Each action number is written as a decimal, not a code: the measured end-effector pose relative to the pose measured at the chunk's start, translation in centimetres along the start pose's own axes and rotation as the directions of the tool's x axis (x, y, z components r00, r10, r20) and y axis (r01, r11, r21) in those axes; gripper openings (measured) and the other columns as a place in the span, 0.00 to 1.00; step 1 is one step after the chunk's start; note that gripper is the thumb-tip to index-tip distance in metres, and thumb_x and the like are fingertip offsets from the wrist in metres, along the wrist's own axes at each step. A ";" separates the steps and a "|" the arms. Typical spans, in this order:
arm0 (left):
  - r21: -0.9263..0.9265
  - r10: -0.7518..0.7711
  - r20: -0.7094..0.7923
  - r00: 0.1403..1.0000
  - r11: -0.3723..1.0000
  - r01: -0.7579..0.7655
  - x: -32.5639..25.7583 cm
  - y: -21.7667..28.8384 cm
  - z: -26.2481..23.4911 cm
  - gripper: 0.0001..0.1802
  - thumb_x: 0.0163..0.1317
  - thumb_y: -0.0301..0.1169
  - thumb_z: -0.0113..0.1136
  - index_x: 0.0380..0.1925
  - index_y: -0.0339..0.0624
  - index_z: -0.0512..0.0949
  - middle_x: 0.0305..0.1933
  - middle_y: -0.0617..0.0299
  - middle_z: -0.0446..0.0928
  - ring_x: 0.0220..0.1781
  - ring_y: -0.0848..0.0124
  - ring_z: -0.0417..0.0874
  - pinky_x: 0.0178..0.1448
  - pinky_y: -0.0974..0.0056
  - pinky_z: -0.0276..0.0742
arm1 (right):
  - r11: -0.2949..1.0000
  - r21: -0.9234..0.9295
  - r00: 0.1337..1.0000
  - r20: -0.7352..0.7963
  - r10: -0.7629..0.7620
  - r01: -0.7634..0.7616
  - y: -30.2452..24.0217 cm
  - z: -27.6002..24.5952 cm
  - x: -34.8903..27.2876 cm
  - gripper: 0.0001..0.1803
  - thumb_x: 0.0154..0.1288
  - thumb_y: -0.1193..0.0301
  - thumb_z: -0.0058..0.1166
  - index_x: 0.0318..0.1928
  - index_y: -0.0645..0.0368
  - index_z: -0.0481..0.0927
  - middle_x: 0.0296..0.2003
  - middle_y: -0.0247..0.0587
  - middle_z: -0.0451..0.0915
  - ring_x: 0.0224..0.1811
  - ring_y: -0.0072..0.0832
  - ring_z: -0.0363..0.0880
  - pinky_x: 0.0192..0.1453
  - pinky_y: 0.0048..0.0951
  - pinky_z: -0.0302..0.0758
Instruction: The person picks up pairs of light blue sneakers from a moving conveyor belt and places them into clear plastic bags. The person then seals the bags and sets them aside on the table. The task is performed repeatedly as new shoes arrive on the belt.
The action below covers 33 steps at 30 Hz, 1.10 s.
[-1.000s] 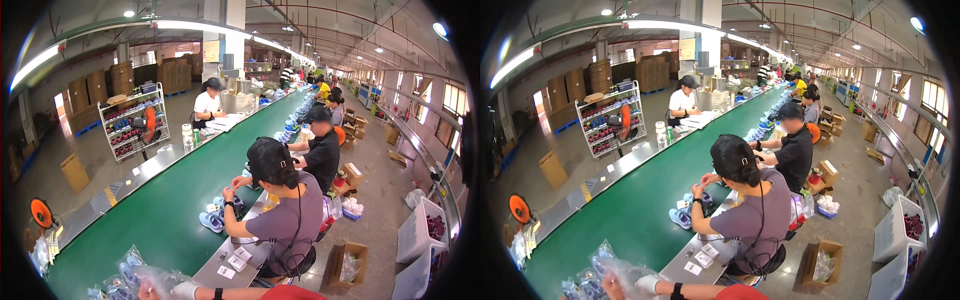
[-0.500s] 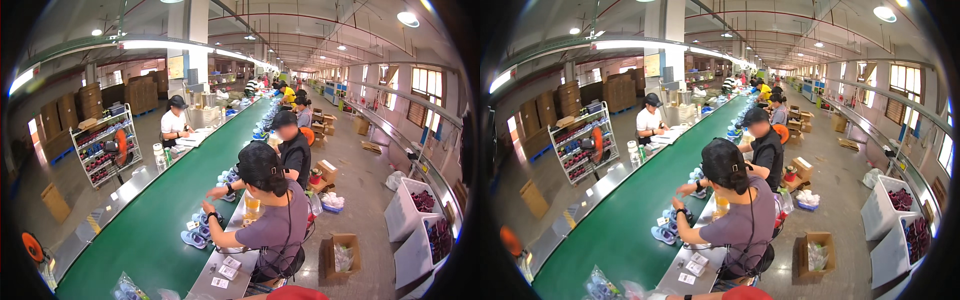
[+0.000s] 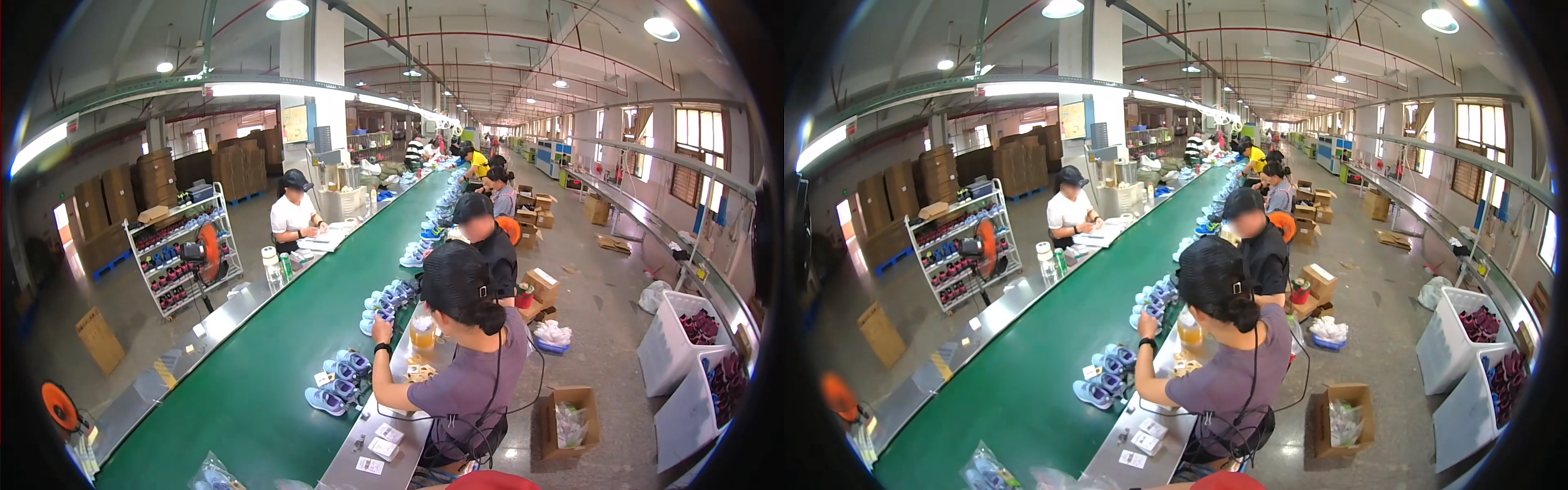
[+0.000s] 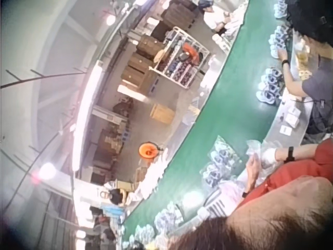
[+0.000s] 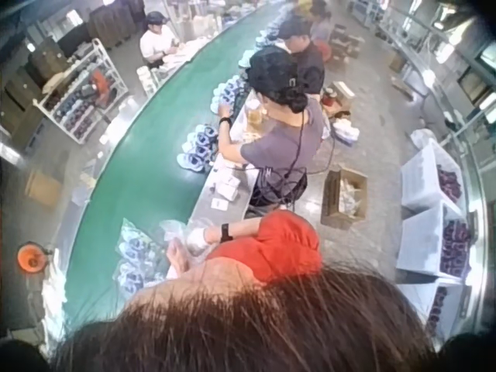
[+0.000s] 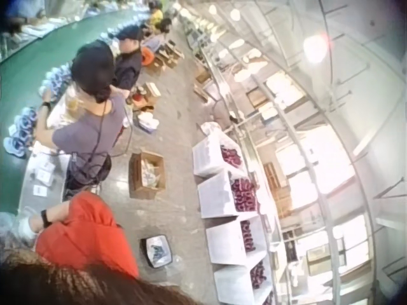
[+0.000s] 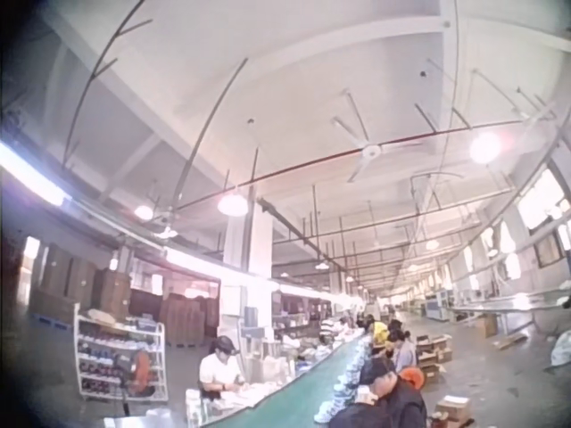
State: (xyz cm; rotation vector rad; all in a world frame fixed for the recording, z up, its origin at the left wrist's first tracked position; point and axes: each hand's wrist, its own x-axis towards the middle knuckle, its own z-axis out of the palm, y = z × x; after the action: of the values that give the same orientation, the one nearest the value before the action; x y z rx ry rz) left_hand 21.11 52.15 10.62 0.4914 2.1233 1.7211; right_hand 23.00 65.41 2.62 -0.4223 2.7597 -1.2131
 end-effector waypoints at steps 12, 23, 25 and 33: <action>0.089 -0.016 -0.023 1.000 0.996 0.018 1.4 -1.7 -4.1 0.16 0.64 0.34 0.48 0.41 0.30 0.76 0.33 0.61 0.75 0.34 0.72 0.71 0.39 0.66 0.70 | 0.937 0.338 0.983 -0.182 -0.029 0.090 -8.3 -13.5 -1.8 0.31 0.50 0.60 0.55 0.54 0.62 0.68 0.51 0.55 0.72 0.54 0.41 0.73 0.53 0.36 0.71; 0.341 -0.161 0.361 0.918 0.940 0.031 2.6 2.5 -2.8 0.10 0.60 0.30 0.53 0.33 0.32 0.78 0.35 0.51 0.78 0.36 0.69 0.77 0.39 0.64 0.72 | 0.989 -0.148 0.968 0.249 0.017 0.021 -10.7 -14.3 -0.8 0.30 0.43 0.62 0.60 0.50 0.57 0.72 0.36 0.54 0.79 0.40 0.46 0.78 0.43 0.40 0.73; 0.336 -0.388 0.344 0.855 0.901 0.274 1.3 7.5 -2.2 0.09 0.61 0.27 0.51 0.29 0.33 0.79 0.28 0.58 0.76 0.27 0.77 0.71 0.29 0.69 0.67 | 0.997 -0.035 0.980 0.190 -0.066 0.074 -8.9 -13.2 -0.7 0.25 0.42 0.63 0.59 0.45 0.57 0.75 0.32 0.52 0.79 0.36 0.47 0.78 0.39 0.41 0.73; 0.440 -0.161 0.226 0.961 0.897 0.046 2.3 6.2 -3.0 0.19 0.50 0.40 0.67 0.28 0.34 0.73 0.22 0.56 0.77 0.25 0.72 0.75 0.29 0.65 0.70 | 0.987 0.139 0.973 0.225 0.048 -0.080 -6.7 -12.4 -0.2 0.12 0.48 0.66 0.53 0.32 0.60 0.79 0.23 0.51 0.78 0.25 0.46 0.76 0.32 0.39 0.71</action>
State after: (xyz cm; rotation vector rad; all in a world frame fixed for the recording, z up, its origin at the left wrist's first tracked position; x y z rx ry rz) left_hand 17.86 51.93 17.14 0.6654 2.2845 1.0526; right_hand 22.17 69.89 15.97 -0.4218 2.4595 -1.2603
